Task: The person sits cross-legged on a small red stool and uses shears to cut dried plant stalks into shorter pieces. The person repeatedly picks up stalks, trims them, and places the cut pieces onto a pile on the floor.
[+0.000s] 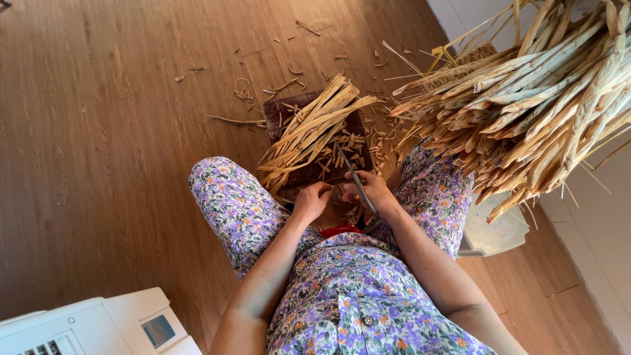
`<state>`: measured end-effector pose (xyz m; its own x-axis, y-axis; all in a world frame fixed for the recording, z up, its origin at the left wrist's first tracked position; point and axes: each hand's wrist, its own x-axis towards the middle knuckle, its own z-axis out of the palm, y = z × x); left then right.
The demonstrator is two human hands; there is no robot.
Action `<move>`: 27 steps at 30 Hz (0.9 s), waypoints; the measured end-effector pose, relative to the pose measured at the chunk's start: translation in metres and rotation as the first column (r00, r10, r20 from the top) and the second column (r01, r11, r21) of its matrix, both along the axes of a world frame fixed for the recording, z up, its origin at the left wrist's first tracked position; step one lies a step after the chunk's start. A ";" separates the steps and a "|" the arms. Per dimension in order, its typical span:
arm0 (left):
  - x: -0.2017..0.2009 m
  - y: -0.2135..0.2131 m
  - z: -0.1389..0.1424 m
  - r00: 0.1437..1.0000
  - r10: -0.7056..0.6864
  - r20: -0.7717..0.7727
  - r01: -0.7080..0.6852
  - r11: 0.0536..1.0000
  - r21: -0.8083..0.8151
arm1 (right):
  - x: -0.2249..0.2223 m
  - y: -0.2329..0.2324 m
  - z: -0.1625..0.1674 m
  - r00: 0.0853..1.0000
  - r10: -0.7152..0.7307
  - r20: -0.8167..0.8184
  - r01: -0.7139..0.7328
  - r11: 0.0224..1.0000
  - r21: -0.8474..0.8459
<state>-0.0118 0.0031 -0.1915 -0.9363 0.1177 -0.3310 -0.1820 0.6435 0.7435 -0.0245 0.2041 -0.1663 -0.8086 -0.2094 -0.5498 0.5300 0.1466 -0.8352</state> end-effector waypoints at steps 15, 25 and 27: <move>-0.001 -0.001 -0.007 0.988 0.040 -0.146 -0.029 0.997 0.073 | 0.001 0.000 0.014 1.000 0.003 -0.005 -0.002 0.998 0.059; -0.041 -0.058 -0.002 0.846 0.327 -0.421 -0.183 0.920 0.346 | 0.011 0.003 0.000 0.970 -0.241 -0.031 0.235 0.963 -0.133; -0.058 -0.069 0.010 0.807 0.357 -0.470 -0.221 0.921 0.320 | 0.011 0.004 -0.001 0.957 -0.289 -0.011 0.283 0.945 -0.163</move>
<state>-0.0700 -0.0656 -0.1813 -0.9628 -0.1751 0.2057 0.1177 0.4132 0.9030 -0.0138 0.2076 -0.1676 -0.8649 -0.0489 -0.4996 0.5012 -0.1426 -0.8535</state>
